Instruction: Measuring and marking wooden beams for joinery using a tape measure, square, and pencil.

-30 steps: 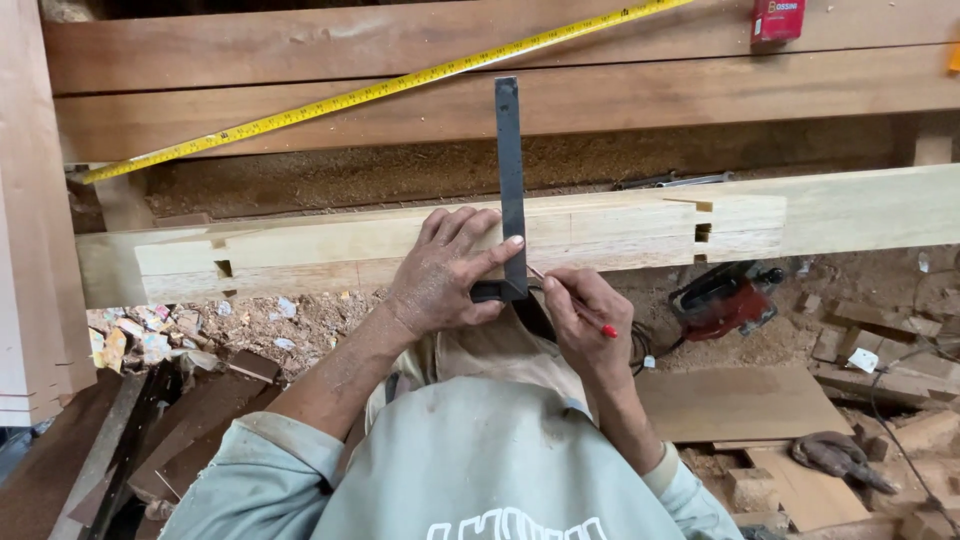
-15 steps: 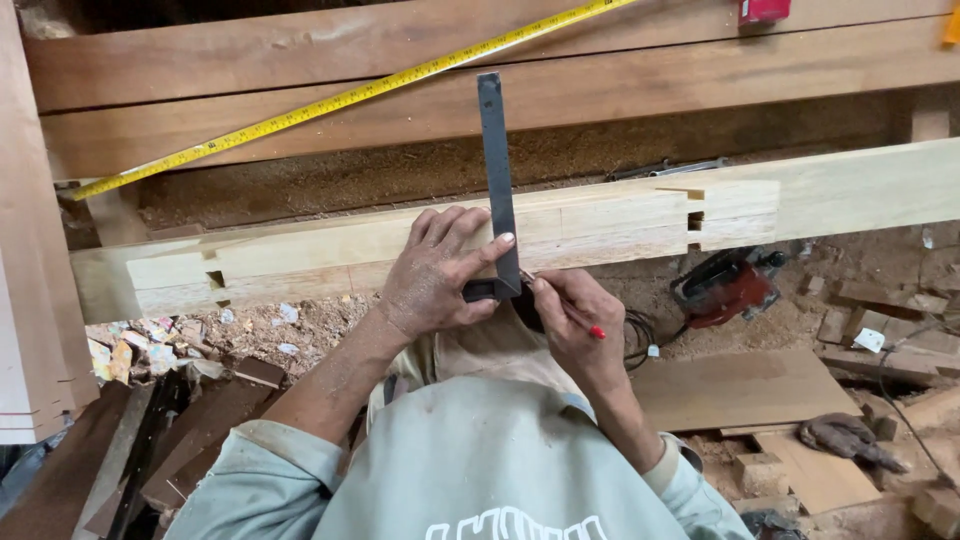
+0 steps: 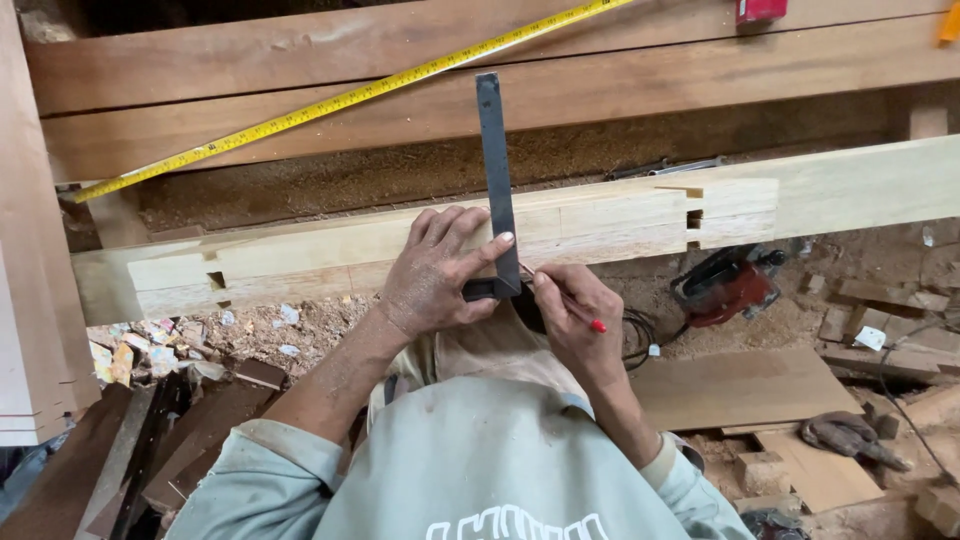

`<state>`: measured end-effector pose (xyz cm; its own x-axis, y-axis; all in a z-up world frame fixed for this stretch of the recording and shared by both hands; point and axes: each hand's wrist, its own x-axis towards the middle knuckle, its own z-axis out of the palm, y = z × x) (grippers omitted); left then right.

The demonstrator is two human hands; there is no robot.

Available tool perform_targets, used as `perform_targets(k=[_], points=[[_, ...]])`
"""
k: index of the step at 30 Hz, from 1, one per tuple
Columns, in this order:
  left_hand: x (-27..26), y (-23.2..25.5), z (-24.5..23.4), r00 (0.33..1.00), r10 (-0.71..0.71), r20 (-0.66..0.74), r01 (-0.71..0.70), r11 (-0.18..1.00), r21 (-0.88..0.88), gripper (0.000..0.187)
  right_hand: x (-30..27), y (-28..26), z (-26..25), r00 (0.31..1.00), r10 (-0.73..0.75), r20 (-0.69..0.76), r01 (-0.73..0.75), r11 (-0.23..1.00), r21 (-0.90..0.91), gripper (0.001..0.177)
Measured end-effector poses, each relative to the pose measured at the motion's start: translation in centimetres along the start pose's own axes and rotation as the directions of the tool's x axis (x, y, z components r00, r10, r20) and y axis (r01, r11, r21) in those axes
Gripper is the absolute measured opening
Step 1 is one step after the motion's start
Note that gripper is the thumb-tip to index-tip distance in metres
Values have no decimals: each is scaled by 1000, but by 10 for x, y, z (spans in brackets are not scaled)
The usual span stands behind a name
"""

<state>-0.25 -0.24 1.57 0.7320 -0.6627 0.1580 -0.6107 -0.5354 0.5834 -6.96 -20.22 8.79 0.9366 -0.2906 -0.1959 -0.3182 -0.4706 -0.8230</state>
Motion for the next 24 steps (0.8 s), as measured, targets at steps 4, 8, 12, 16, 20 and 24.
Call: perform_targets(k=[4,8,12,16,20,24], points=[[0,0,2,1000,-2,6,2,1000,9,87,-3,-6,-4,1000,6,31,-5,1000,-28,13],[0,1,1,1000,1,5,-2,1000,9,86,-12,26,-9,994,70,81,-62,993,-103,17],[-1,1,3,1000,-11,-16,11,1000,7,87,-15,44,-5,982,138,129,-137,990,-11,24],[3,6,9,999,-29,-32,31,999,33,88,-18,53,13,948,249,199,-291,932,218,22],[16,16,15,998,-23,-51,25,999,42,86,-18,68,20,939,286,192,-340,860,381,17],[25,22,25,998,-14,-68,14,1000,9,86,-16,85,18,914,370,169,-404,773,490,17]])
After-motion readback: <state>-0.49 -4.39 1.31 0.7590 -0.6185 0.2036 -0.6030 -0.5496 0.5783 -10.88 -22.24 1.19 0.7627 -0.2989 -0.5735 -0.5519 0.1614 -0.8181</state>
